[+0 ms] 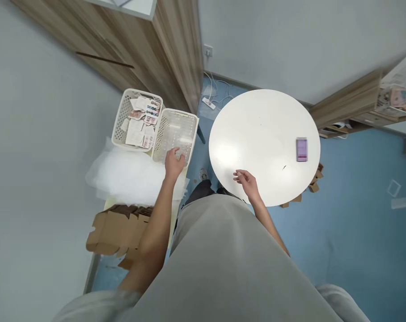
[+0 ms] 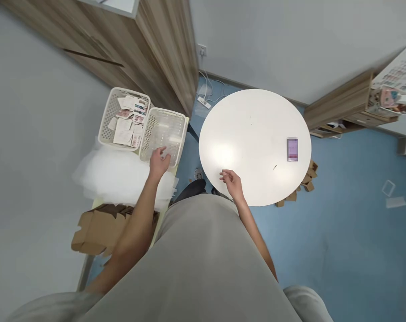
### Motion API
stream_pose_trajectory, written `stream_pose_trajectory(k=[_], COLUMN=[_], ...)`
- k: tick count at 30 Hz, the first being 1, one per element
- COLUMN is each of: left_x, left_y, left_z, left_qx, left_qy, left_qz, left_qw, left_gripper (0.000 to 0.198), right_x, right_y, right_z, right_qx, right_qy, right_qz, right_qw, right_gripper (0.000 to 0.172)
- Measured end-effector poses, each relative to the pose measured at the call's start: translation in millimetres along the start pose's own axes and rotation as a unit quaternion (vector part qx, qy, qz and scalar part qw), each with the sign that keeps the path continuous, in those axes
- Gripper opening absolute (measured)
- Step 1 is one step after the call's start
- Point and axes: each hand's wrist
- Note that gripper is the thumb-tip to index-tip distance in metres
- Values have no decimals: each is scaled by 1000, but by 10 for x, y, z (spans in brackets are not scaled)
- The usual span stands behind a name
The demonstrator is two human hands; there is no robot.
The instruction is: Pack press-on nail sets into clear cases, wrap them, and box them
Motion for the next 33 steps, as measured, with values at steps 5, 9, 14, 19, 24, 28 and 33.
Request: stream_pose_trajectory(k=[5, 9, 14, 19, 24, 28, 33], left_x=[119, 136, 39, 3, 84, 180, 343], left_y=[756, 1284, 1690, 1733, 1665, 1592, 1438], left_z=[61, 145, 256, 305, 291, 241, 136], left_qx=[-111, -129, -137, -146, -163, -154, -159], left_qy=[97, 146, 218, 254, 251, 251, 242], left_qz=[38, 106, 202, 250, 261, 254, 223], left_qw=[988, 975, 945, 923, 918, 921, 931], left_gripper=[54, 62, 55, 48, 44, 48, 52], right_x=[-366, -579, -618, -611, -619, -599, -591], right_y=[-111, -193, -313, -306, -177, -100, -15], right_z=[96, 105, 80, 168, 292, 345, 335], right_qx=[-8, -15, -45, -47, -29, -19, -17], right_qy=[16, 15, 14, 18, 23, 31, 29], right_qz=[-32, -36, -75, -91, -74, -50, -17], right_qw=[999, 999, 996, 995, 997, 998, 999], right_gripper=[52, 56, 59, 60, 57, 54, 52])
Point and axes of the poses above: each hand's wrist, its own y-axis towards the middle knuckle, its own x-axis out of the back of the hand, z = x × y, and after that the axes turned 7 degrees about -x, right-handed
